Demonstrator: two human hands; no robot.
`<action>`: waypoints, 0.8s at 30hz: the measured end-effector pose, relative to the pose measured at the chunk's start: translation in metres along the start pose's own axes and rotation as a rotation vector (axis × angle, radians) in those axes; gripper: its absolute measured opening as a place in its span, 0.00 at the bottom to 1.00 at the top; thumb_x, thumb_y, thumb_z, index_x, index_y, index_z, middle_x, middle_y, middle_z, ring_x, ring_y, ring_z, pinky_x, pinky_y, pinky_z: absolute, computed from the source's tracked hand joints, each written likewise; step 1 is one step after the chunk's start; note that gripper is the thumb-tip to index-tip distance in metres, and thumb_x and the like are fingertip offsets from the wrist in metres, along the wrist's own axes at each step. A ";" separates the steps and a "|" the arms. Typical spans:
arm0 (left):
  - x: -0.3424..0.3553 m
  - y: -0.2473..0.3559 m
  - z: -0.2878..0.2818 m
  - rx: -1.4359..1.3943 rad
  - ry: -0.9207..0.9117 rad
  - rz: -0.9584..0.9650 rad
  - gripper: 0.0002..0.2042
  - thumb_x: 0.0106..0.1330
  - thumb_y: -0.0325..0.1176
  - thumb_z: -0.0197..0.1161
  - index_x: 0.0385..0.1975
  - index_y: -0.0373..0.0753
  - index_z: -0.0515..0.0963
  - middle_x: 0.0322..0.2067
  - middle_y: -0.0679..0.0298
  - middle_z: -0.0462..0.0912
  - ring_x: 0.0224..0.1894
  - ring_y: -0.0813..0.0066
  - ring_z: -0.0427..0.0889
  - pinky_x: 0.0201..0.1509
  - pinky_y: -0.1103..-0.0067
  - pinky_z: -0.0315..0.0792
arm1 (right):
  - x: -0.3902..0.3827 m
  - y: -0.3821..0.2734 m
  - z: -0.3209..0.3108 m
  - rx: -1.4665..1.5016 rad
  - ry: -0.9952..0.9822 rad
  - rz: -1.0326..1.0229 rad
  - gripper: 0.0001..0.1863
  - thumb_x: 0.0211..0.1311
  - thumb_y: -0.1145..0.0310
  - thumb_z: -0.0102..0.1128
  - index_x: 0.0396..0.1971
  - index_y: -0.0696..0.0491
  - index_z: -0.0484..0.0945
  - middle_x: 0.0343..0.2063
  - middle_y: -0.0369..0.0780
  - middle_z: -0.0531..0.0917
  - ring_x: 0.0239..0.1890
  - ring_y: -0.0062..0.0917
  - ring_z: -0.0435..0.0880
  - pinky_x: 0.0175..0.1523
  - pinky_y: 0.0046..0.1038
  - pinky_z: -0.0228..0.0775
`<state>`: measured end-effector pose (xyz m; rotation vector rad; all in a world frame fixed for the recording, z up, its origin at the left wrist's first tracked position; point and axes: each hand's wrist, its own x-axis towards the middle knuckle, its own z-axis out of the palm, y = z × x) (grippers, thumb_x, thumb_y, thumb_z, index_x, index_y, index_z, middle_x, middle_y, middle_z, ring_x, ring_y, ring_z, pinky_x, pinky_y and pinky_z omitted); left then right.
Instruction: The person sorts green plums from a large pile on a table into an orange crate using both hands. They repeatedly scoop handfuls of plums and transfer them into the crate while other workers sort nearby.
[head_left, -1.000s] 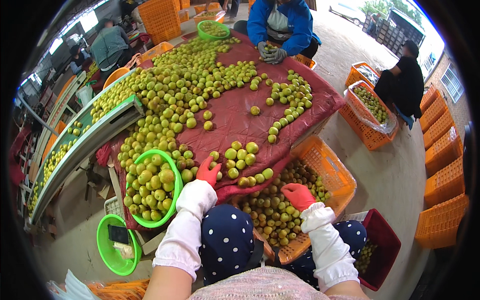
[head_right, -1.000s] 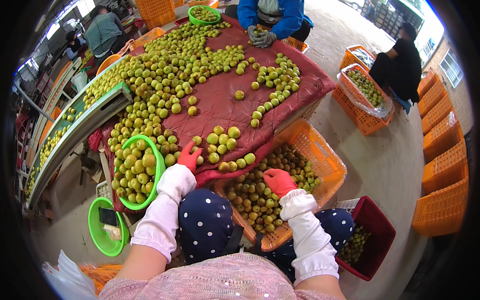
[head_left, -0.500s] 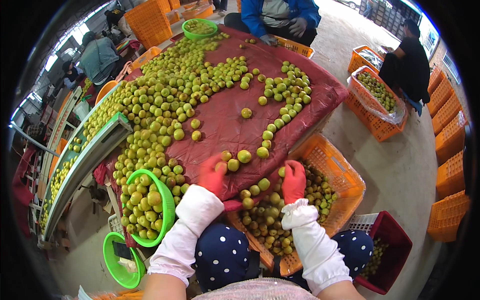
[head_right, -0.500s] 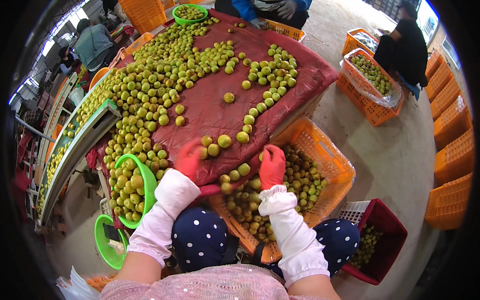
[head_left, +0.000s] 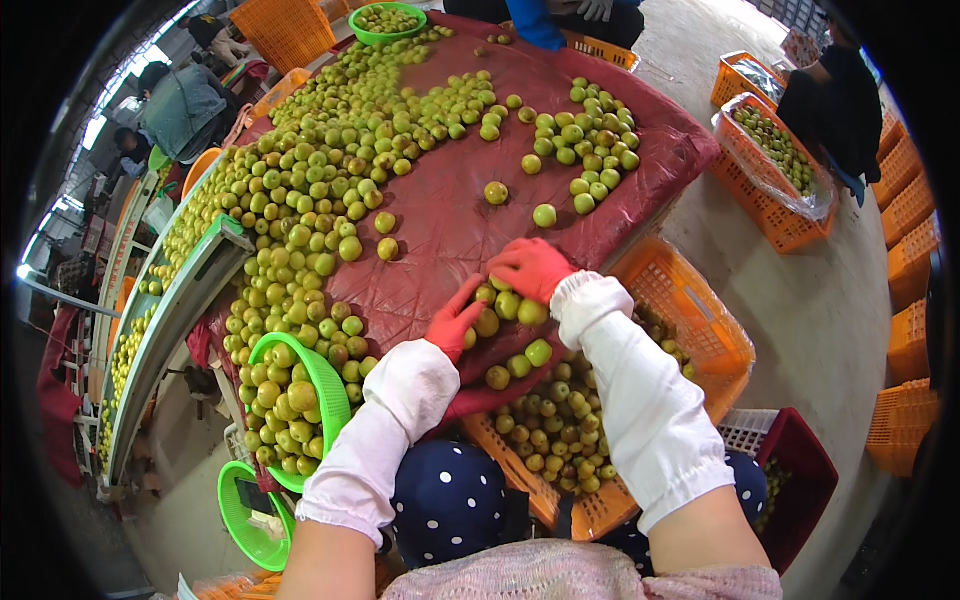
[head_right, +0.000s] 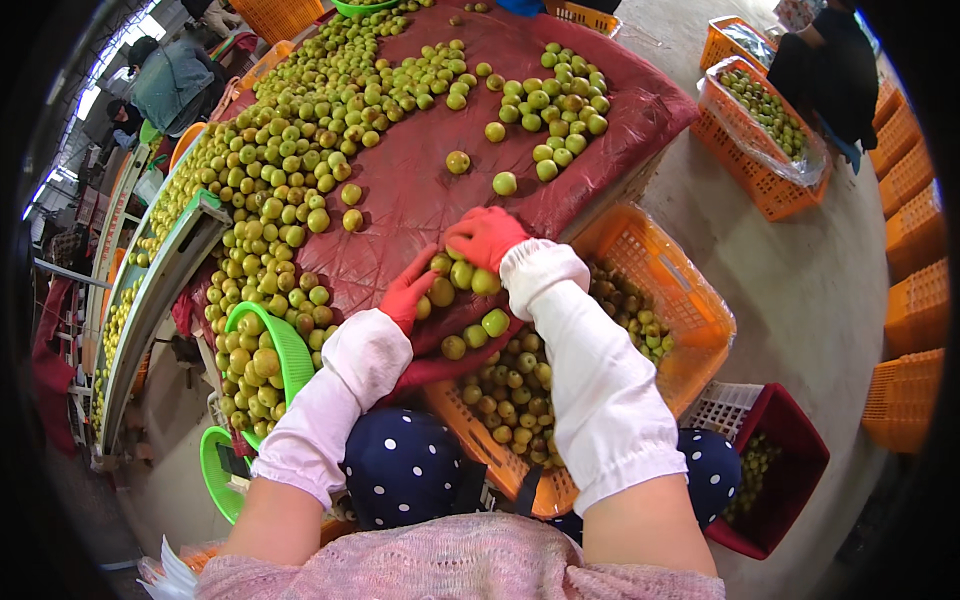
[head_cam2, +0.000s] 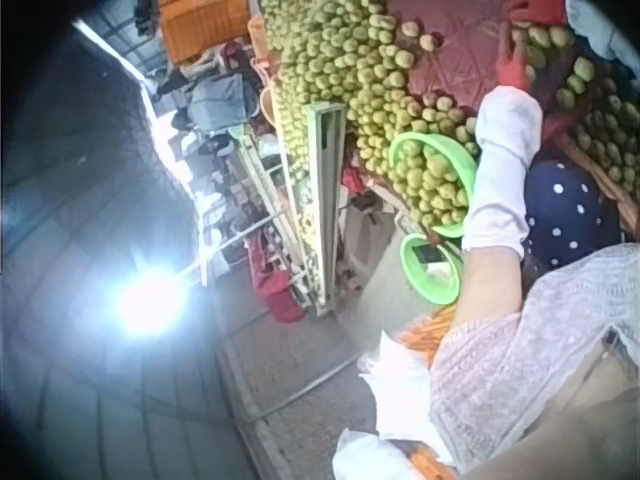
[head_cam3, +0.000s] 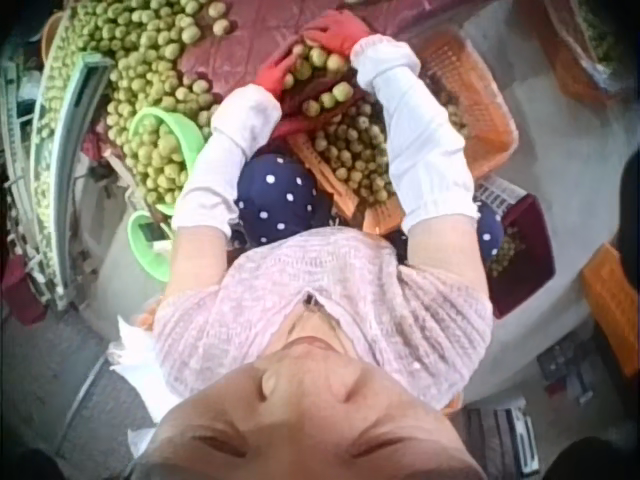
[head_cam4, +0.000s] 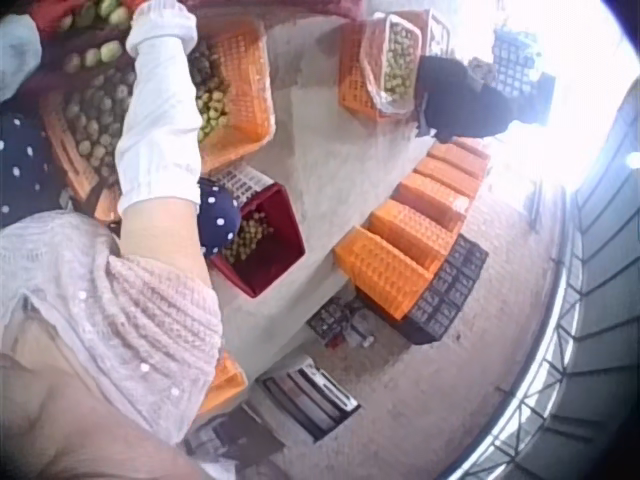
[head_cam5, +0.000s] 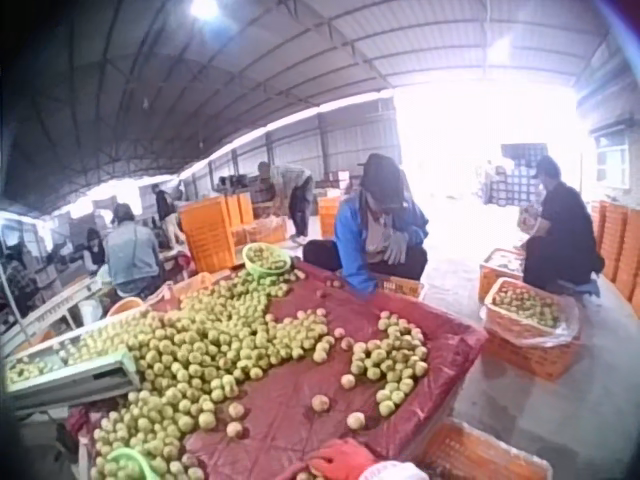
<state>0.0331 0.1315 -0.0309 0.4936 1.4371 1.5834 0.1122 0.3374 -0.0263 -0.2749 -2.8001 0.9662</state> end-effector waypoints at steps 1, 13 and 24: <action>-0.005 0.005 0.015 -0.100 -0.089 -0.066 0.25 0.70 0.32 0.56 0.67 0.39 0.63 0.61 0.61 0.70 0.63 0.74 0.67 0.66 0.80 0.59 | -0.017 -0.009 -0.004 0.061 -0.033 -0.023 0.20 0.57 0.48 0.56 0.43 0.43 0.84 0.47 0.40 0.81 0.52 0.41 0.75 0.60 0.39 0.66; -0.094 0.102 0.039 0.864 -0.322 0.551 0.34 0.48 0.26 0.75 0.58 0.33 0.68 0.54 0.57 0.76 0.60 0.68 0.73 0.60 0.73 0.70 | -0.129 -0.111 0.020 -0.065 0.126 -0.314 0.11 0.49 0.59 0.65 0.31 0.48 0.82 0.36 0.40 0.81 0.43 0.37 0.79 0.51 0.37 0.71; -0.121 0.116 0.103 0.056 -0.066 0.087 0.18 0.72 0.38 0.49 0.51 0.32 0.77 0.48 0.60 0.81 0.54 0.72 0.76 0.62 0.75 0.64 | -0.165 -0.061 0.046 -0.295 0.434 0.424 0.08 0.50 0.59 0.61 0.29 0.43 0.79 0.37 0.35 0.77 0.52 0.32 0.71 0.62 0.57 0.50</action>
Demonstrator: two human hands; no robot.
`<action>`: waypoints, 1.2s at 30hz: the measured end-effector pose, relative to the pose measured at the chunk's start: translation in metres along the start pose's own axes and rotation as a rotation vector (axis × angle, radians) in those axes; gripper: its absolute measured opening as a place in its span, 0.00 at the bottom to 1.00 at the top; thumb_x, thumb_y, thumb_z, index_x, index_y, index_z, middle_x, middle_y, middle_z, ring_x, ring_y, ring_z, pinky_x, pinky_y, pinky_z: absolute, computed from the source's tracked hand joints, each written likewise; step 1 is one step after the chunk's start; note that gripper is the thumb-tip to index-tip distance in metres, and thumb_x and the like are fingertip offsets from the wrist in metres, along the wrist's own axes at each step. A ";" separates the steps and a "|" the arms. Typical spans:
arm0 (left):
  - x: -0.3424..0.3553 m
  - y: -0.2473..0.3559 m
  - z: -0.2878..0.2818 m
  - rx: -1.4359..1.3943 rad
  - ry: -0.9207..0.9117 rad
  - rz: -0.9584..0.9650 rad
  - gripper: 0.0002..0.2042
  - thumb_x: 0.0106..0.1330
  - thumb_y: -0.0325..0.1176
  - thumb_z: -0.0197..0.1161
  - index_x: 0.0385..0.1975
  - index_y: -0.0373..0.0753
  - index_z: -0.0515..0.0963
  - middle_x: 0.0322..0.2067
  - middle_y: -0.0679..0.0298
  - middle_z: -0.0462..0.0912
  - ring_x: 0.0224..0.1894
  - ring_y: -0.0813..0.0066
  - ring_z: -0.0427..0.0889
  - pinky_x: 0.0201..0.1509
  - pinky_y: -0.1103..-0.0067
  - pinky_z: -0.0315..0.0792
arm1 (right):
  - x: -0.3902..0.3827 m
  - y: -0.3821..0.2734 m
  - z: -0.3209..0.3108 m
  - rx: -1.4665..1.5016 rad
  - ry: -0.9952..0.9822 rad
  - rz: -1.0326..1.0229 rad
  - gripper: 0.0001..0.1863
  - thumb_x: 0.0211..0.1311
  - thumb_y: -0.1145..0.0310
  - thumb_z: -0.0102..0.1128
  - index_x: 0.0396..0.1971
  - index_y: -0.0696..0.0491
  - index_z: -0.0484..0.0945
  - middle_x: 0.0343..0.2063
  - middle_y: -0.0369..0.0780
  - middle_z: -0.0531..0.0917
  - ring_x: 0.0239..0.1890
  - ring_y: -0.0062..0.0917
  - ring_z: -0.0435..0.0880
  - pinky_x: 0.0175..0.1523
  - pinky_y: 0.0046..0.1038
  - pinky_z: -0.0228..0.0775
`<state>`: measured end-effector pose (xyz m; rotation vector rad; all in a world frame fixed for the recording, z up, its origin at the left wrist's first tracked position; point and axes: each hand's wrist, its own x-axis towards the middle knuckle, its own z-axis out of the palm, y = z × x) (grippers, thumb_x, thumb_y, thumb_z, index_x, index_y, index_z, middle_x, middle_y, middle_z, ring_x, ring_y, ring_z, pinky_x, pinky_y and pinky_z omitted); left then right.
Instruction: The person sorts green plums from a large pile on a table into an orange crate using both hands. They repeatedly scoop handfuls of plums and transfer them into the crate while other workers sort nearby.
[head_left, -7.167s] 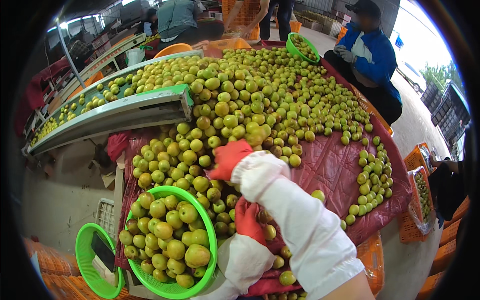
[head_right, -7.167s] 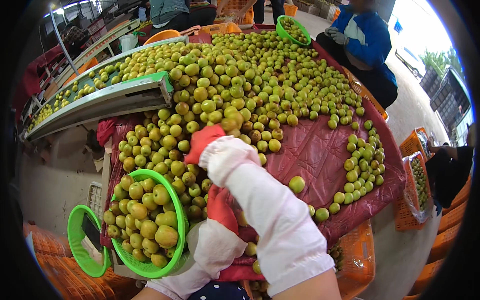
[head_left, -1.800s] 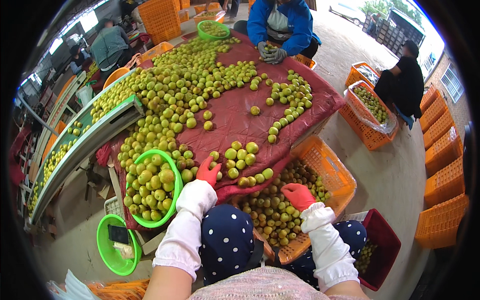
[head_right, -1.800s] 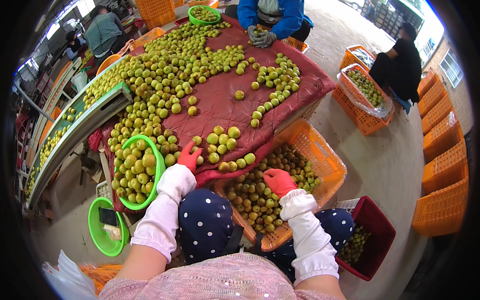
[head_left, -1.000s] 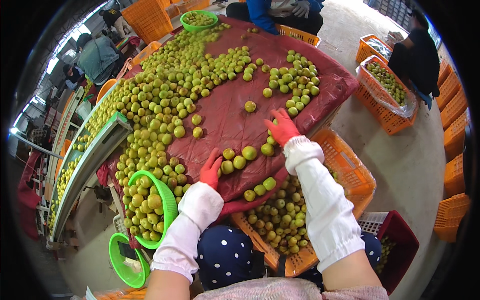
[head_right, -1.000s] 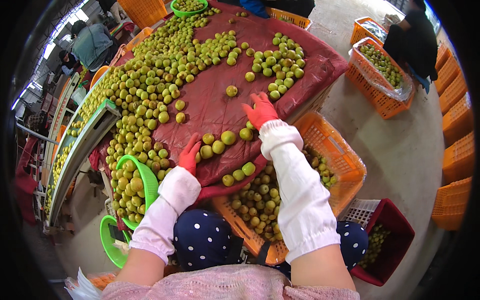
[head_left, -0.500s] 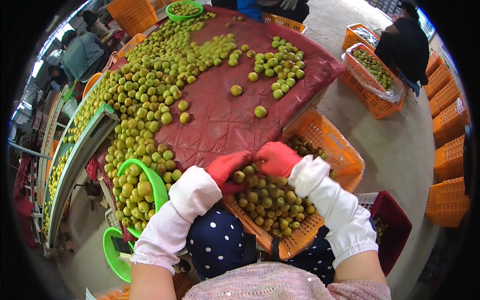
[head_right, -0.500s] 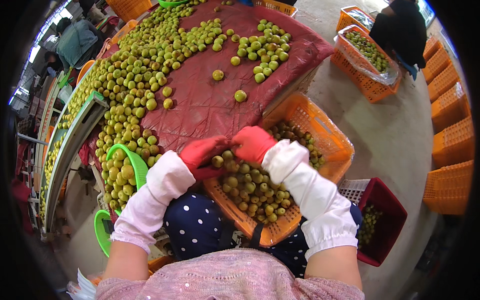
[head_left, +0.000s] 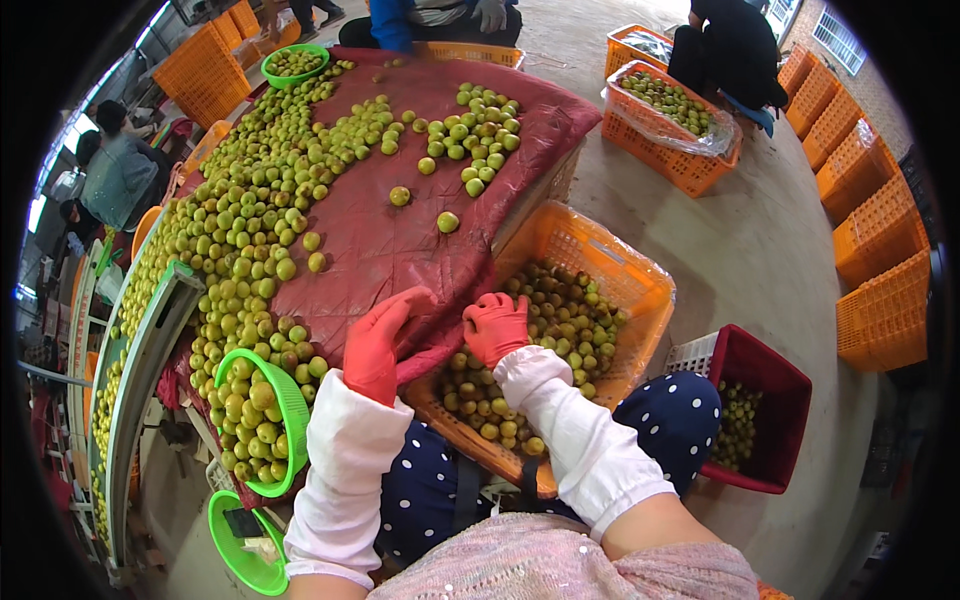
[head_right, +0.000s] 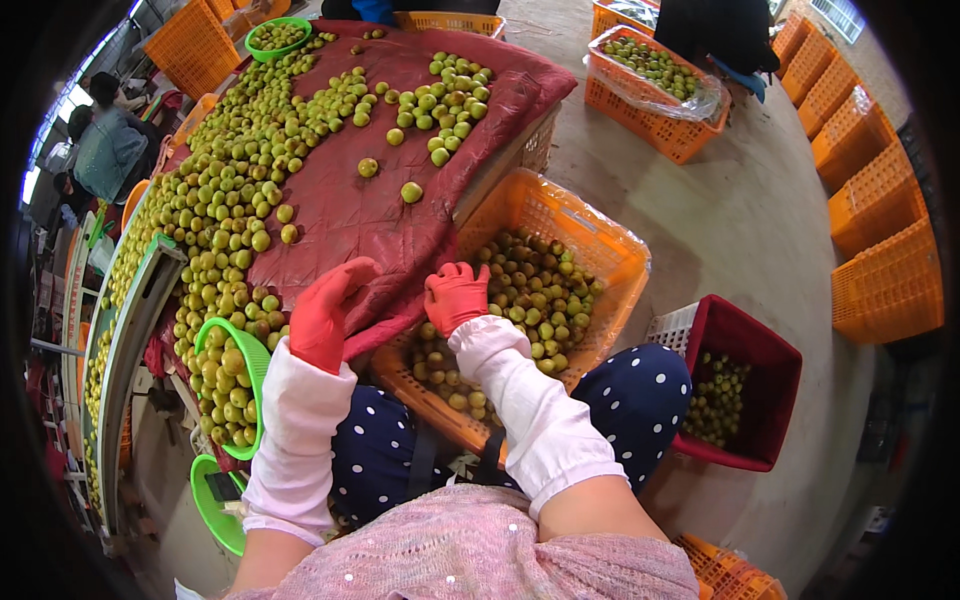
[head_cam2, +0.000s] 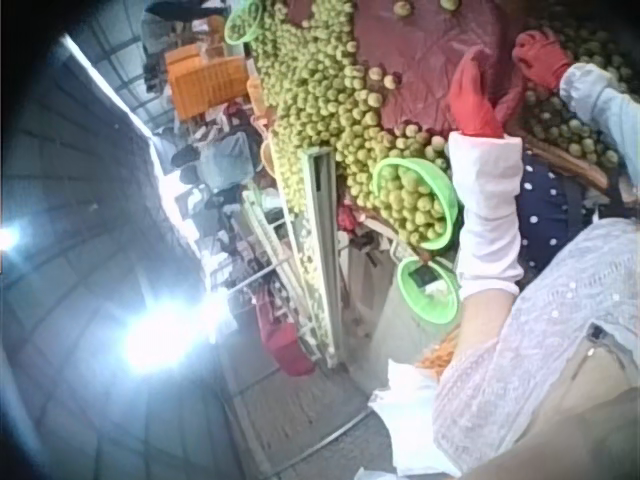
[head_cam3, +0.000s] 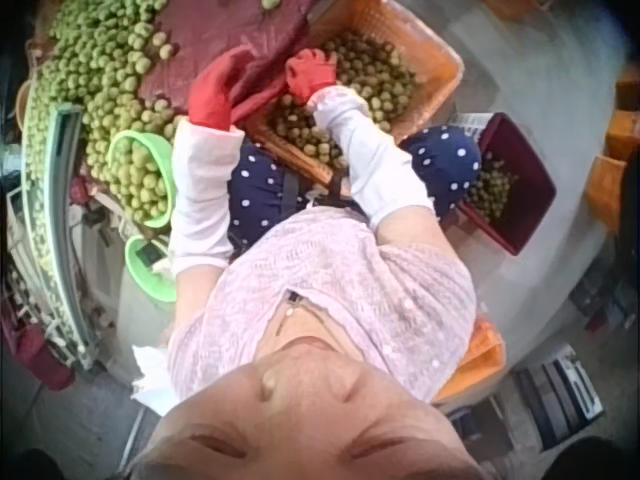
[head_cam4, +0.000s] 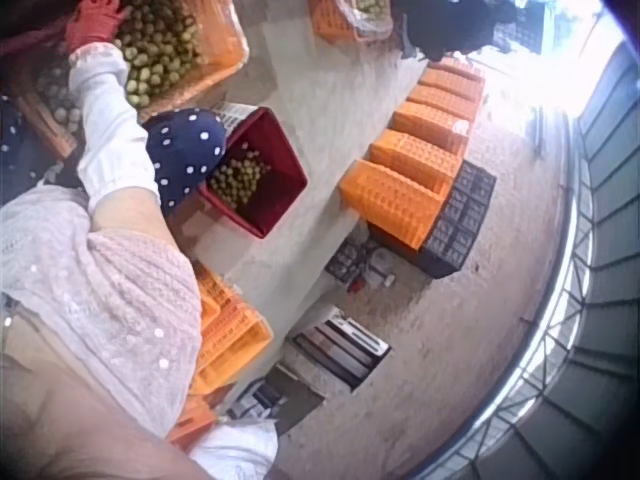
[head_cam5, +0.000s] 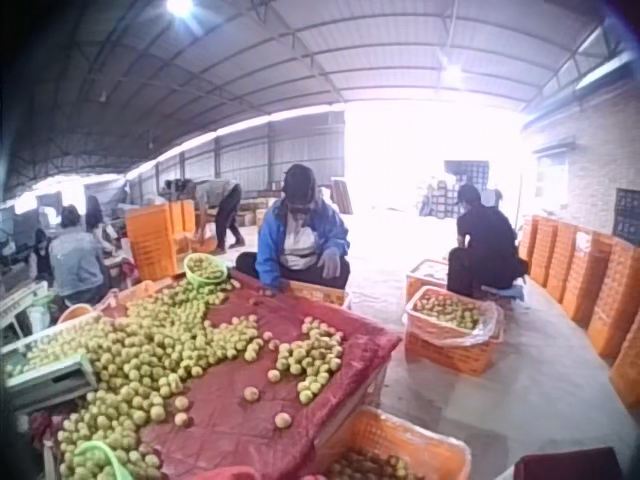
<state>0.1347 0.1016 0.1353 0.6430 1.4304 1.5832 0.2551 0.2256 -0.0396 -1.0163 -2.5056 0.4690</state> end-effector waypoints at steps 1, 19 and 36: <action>0.003 0.000 0.004 -0.025 -0.016 0.025 0.18 0.72 0.38 0.49 0.51 0.32 0.77 0.48 0.60 0.81 0.54 0.72 0.76 0.61 0.75 0.64 | -0.003 0.005 0.001 -0.026 0.006 0.013 0.07 0.50 0.59 0.61 0.30 0.43 0.79 0.37 0.35 0.77 0.52 0.32 0.71 0.62 0.56 0.50; 0.026 -0.007 0.038 0.006 0.023 -0.116 0.16 0.70 0.29 0.46 0.43 0.24 0.78 0.46 0.54 0.81 0.52 0.69 0.77 0.62 0.76 0.66 | -0.060 0.107 0.079 -0.316 -0.429 -0.305 0.25 0.63 0.55 0.45 0.62 0.24 0.67 0.70 0.37 0.58 0.71 0.47 0.52 0.68 0.65 0.38; 0.016 -0.016 0.007 -0.298 0.007 0.014 0.18 0.71 0.33 0.46 0.46 0.24 0.76 0.48 0.52 0.80 0.53 0.66 0.77 0.62 0.73 0.66 | -0.091 0.124 0.005 -0.074 -0.602 0.543 0.29 0.56 0.41 0.57 0.57 0.35 0.76 0.71 0.41 0.54 0.72 0.51 0.43 0.74 0.46 0.40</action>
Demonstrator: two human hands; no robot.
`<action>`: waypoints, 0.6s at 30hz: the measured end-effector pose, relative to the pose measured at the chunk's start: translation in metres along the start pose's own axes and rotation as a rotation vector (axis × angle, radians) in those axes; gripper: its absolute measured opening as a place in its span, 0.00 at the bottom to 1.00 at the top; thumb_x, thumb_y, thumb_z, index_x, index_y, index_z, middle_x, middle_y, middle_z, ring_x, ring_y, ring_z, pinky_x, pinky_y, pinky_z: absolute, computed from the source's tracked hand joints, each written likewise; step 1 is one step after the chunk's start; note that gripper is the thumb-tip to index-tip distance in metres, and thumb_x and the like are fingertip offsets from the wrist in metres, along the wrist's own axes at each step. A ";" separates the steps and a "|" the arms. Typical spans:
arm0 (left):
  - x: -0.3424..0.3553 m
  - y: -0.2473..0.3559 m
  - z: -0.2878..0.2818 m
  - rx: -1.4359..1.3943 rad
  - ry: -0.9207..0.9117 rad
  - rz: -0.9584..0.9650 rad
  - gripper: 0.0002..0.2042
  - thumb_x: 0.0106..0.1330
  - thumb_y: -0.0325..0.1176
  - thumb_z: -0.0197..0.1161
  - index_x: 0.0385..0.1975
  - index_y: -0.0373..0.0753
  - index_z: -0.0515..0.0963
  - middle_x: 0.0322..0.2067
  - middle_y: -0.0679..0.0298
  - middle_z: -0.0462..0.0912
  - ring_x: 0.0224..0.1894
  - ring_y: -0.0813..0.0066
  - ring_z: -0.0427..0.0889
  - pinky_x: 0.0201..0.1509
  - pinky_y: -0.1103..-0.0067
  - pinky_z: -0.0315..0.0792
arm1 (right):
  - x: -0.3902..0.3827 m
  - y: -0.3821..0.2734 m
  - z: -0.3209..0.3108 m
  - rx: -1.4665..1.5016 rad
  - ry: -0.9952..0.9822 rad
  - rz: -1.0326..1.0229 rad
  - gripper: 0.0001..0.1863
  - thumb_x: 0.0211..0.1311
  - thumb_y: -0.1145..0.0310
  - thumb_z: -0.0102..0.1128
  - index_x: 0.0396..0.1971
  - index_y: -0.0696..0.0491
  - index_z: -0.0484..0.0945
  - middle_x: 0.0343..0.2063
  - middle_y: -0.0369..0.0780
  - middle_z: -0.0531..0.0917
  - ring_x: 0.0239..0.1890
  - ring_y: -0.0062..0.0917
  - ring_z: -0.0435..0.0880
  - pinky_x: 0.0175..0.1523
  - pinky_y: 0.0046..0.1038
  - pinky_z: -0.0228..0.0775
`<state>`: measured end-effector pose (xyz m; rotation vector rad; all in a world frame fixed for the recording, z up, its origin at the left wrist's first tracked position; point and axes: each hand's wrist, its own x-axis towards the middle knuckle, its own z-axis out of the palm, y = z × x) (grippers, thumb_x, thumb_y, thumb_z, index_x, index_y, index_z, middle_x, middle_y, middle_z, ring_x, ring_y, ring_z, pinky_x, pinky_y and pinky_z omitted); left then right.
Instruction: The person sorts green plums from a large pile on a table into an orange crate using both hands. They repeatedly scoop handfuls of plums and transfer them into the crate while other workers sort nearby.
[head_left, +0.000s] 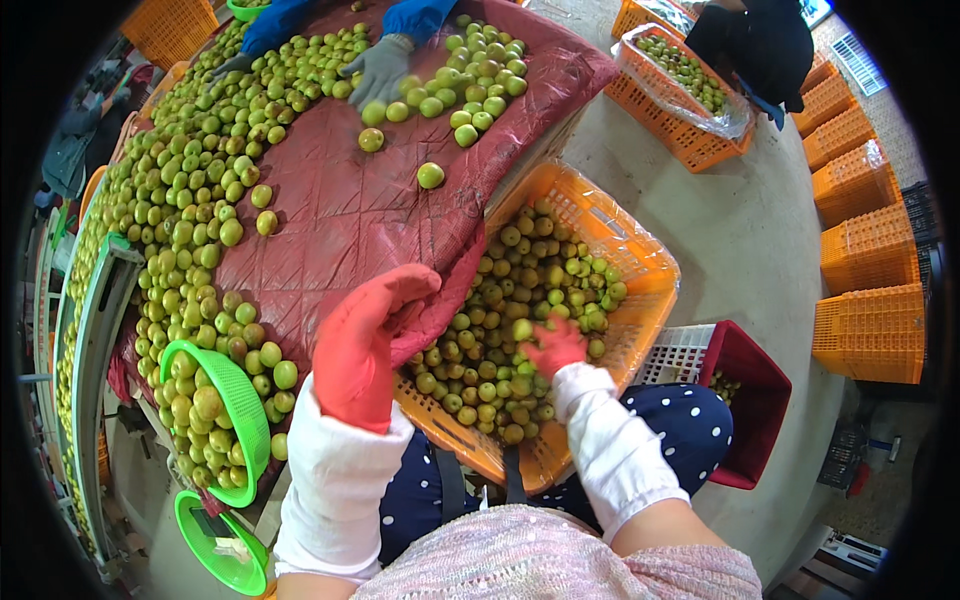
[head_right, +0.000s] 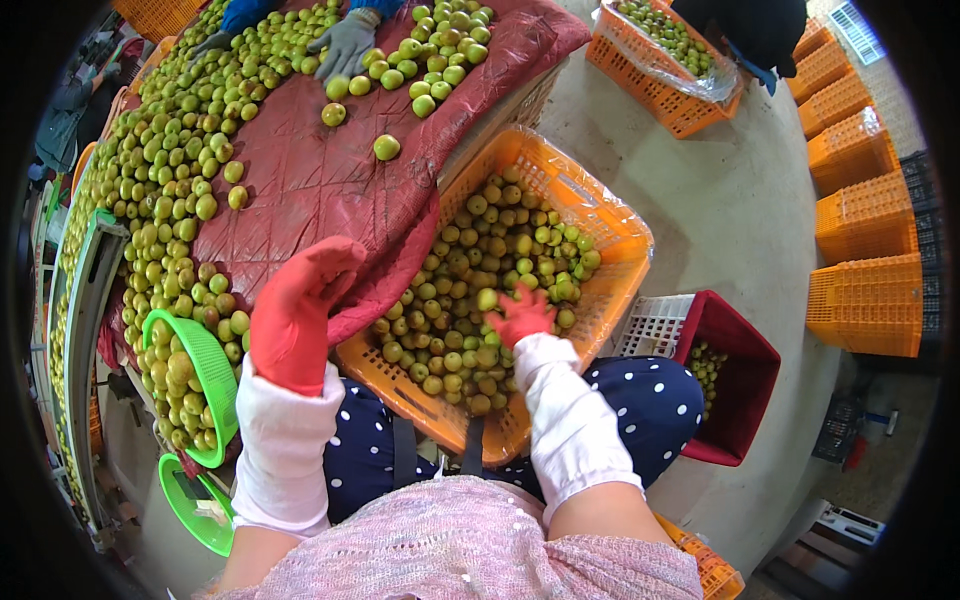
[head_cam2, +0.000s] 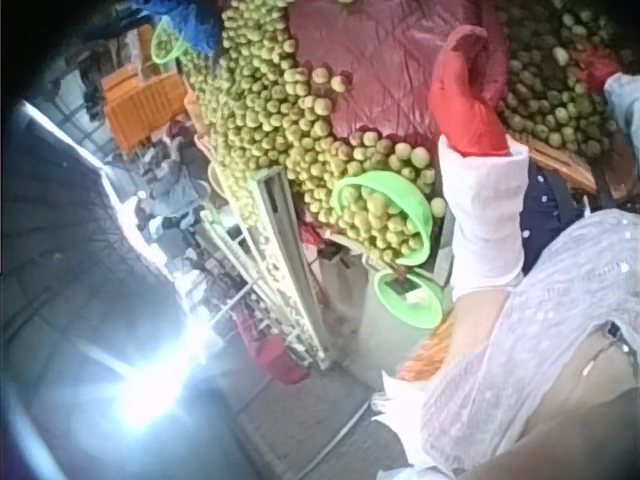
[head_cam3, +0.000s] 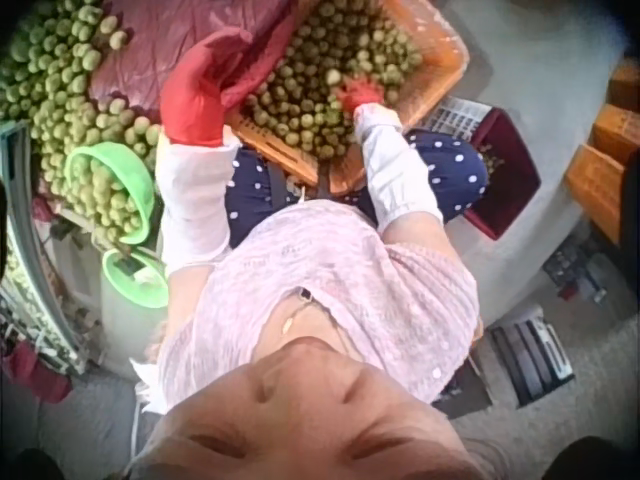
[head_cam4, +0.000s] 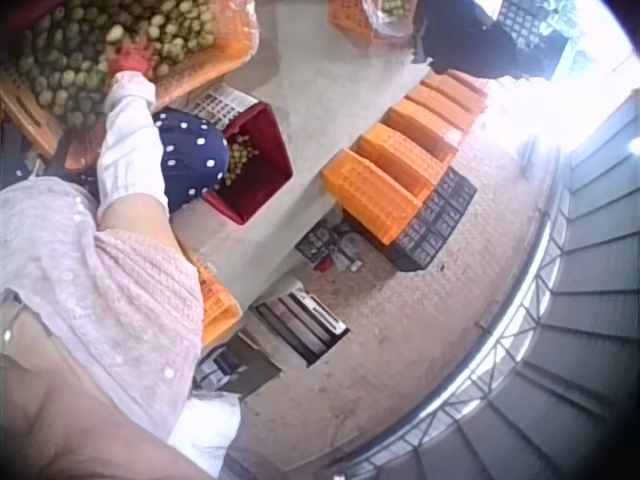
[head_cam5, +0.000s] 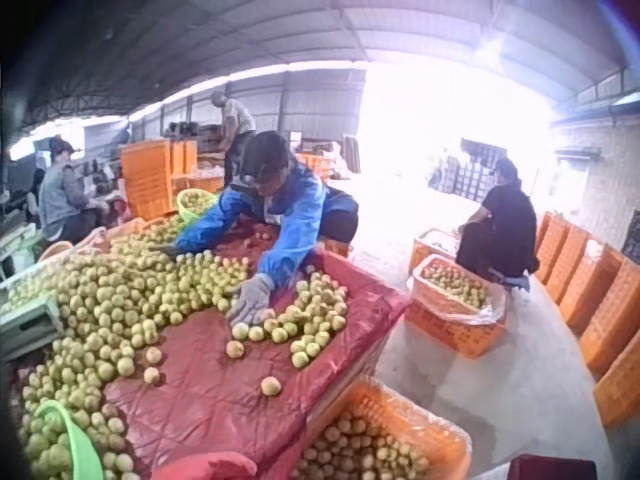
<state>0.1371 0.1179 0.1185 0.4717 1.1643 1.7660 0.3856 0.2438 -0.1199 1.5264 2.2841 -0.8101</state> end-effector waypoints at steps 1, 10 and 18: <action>0.003 -0.002 0.002 -0.025 -0.004 -0.009 0.18 0.71 0.33 0.46 0.46 0.24 0.76 0.47 0.52 0.80 0.53 0.67 0.77 0.62 0.73 0.66 | -0.005 -0.006 0.010 -0.115 -0.150 -0.029 0.29 0.57 0.40 0.56 0.58 0.34 0.75 0.71 0.39 0.54 0.73 0.50 0.41 0.73 0.53 0.38; 0.015 0.000 0.015 -0.210 0.203 -0.120 0.13 0.67 0.37 0.53 0.41 0.34 0.78 0.40 0.60 0.81 0.44 0.70 0.78 0.57 0.73 0.70 | -0.100 -0.040 0.087 -0.130 -0.226 -0.363 0.39 0.55 0.42 0.58 0.67 0.37 0.62 0.66 0.46 0.62 0.63 0.48 0.64 0.66 0.41 0.60; 0.029 -0.027 -0.033 0.153 0.183 0.240 0.10 0.67 0.33 0.53 0.35 0.34 0.80 0.35 0.65 0.81 0.42 0.76 0.78 0.50 0.78 0.71 | -0.102 -0.031 0.067 0.244 -0.573 -0.300 0.30 0.62 0.47 0.58 0.57 0.51 0.75 0.58 0.50 0.75 0.58 0.37 0.76 0.62 0.34 0.66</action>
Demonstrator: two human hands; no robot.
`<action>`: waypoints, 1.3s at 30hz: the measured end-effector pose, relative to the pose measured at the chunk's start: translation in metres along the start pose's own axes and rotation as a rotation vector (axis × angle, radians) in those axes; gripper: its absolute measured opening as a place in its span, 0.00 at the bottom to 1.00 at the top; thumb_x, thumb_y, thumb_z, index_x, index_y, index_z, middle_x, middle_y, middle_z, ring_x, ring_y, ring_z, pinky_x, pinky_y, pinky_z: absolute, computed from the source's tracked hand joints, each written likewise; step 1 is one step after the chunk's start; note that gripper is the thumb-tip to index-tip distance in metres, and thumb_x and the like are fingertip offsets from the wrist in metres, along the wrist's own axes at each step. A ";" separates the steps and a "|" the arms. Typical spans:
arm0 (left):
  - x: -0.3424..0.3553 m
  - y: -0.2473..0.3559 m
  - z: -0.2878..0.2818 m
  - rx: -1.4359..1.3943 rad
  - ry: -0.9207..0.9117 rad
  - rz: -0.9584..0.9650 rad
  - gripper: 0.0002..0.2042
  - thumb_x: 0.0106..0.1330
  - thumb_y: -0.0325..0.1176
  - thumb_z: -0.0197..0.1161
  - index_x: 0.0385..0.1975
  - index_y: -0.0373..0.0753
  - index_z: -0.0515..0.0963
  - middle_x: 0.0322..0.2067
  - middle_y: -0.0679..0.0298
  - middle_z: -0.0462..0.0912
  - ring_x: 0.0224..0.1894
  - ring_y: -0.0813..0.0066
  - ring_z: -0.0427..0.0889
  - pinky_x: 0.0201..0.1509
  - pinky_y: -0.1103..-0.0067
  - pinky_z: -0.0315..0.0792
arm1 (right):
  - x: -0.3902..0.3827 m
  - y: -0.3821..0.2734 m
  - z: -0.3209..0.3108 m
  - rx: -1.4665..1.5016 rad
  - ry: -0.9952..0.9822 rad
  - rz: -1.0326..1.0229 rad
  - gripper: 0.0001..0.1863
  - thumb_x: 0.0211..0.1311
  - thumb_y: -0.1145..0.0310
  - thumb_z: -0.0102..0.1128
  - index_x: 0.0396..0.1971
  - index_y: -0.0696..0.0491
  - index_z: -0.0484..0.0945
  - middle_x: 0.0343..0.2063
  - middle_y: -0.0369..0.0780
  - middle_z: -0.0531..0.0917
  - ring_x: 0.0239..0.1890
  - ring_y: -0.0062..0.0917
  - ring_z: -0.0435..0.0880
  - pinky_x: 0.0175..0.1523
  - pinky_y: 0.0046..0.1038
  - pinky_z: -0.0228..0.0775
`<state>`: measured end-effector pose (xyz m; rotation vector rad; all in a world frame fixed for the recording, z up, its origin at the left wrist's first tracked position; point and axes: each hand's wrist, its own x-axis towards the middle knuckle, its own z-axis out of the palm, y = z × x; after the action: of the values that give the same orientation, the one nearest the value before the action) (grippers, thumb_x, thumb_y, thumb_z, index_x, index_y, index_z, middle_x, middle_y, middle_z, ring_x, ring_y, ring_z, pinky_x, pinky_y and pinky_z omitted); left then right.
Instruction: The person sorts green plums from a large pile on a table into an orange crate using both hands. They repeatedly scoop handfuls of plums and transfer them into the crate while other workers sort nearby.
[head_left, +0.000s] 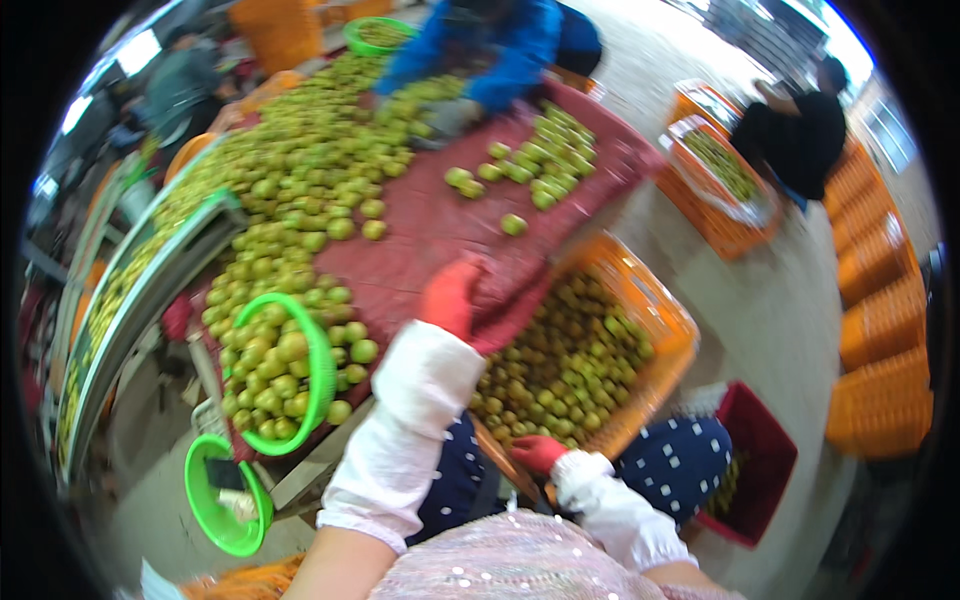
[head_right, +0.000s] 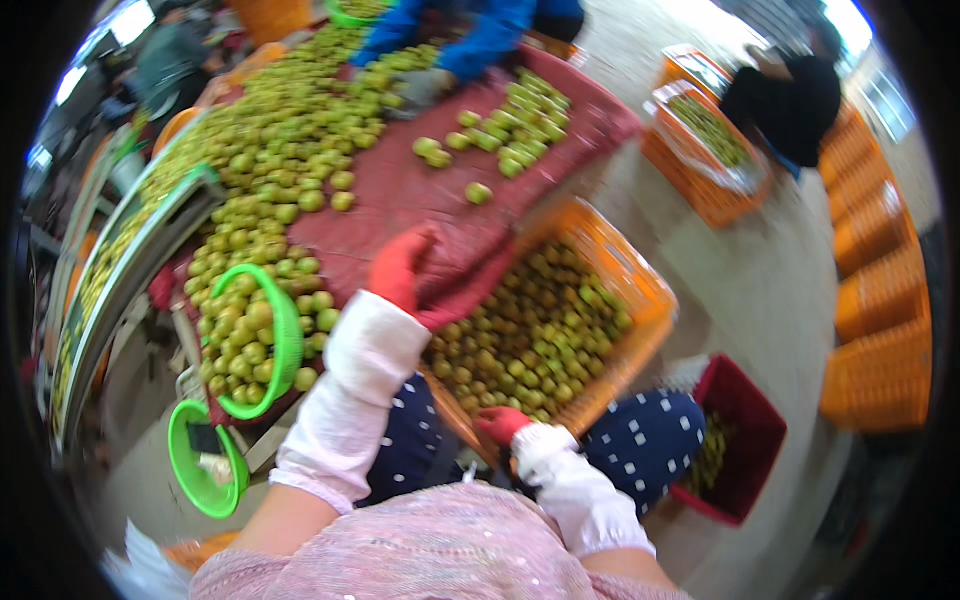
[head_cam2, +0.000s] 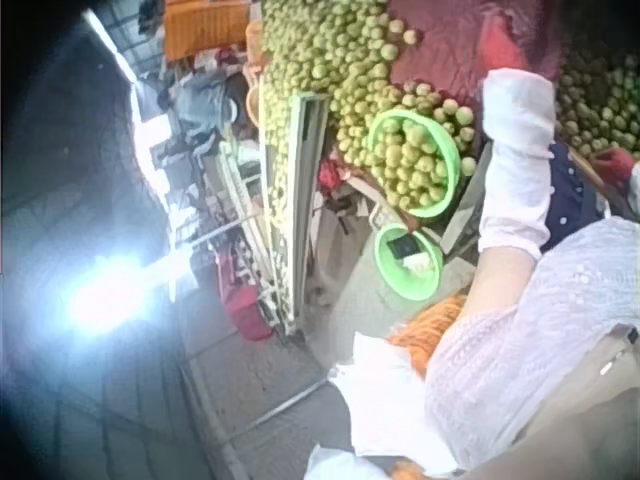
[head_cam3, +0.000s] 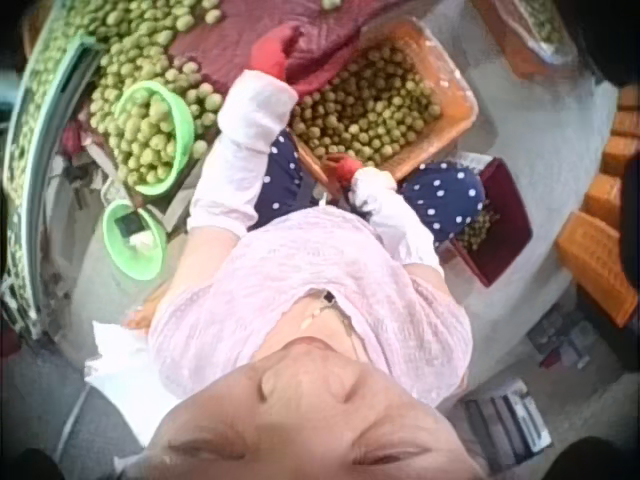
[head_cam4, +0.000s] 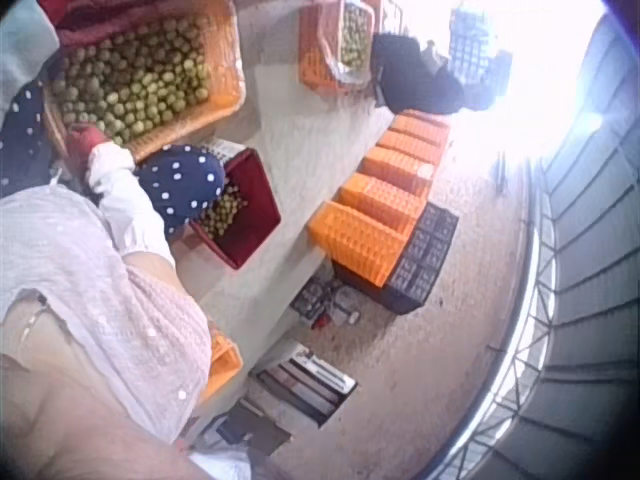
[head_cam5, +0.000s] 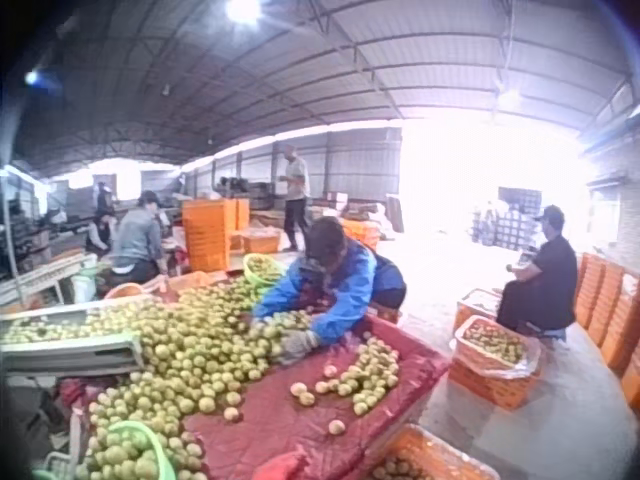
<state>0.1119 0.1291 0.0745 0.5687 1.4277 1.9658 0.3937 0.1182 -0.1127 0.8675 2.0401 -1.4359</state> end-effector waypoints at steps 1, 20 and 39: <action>0.001 -0.010 -0.015 0.147 0.013 0.165 0.11 0.66 0.31 0.54 0.41 0.32 0.80 0.41 0.63 0.82 0.46 0.76 0.78 0.54 0.79 0.70 | 0.000 -0.021 -0.002 0.170 0.090 0.054 0.27 0.62 0.51 0.60 0.54 0.55 0.77 0.48 0.45 0.83 0.51 0.30 0.81 0.58 0.29 0.70; 0.073 0.079 -0.313 0.649 0.458 0.048 0.28 0.62 0.36 0.63 0.61 0.31 0.67 0.55 0.53 0.77 0.57 0.63 0.75 0.62 0.74 0.67 | 0.115 -0.182 -0.187 -0.347 0.913 -0.866 0.12 0.54 0.63 0.63 0.36 0.54 0.82 0.38 0.45 0.84 0.43 0.43 0.81 0.48 0.38 0.73; 0.194 0.066 -0.409 0.262 1.047 -0.378 0.24 0.63 0.44 0.60 0.55 0.34 0.74 0.50 0.55 0.80 0.48 0.61 0.80 0.50 0.68 0.76 | 0.422 -0.273 -0.451 -0.271 1.081 -0.852 0.18 0.60 0.61 0.58 0.45 0.56 0.79 0.47 0.46 0.81 0.52 0.42 0.76 0.60 0.36 0.66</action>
<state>-0.3134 -0.0229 0.0027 -0.7253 2.1954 1.8017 -0.1083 0.5696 -0.0933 0.7451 3.6430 -1.0207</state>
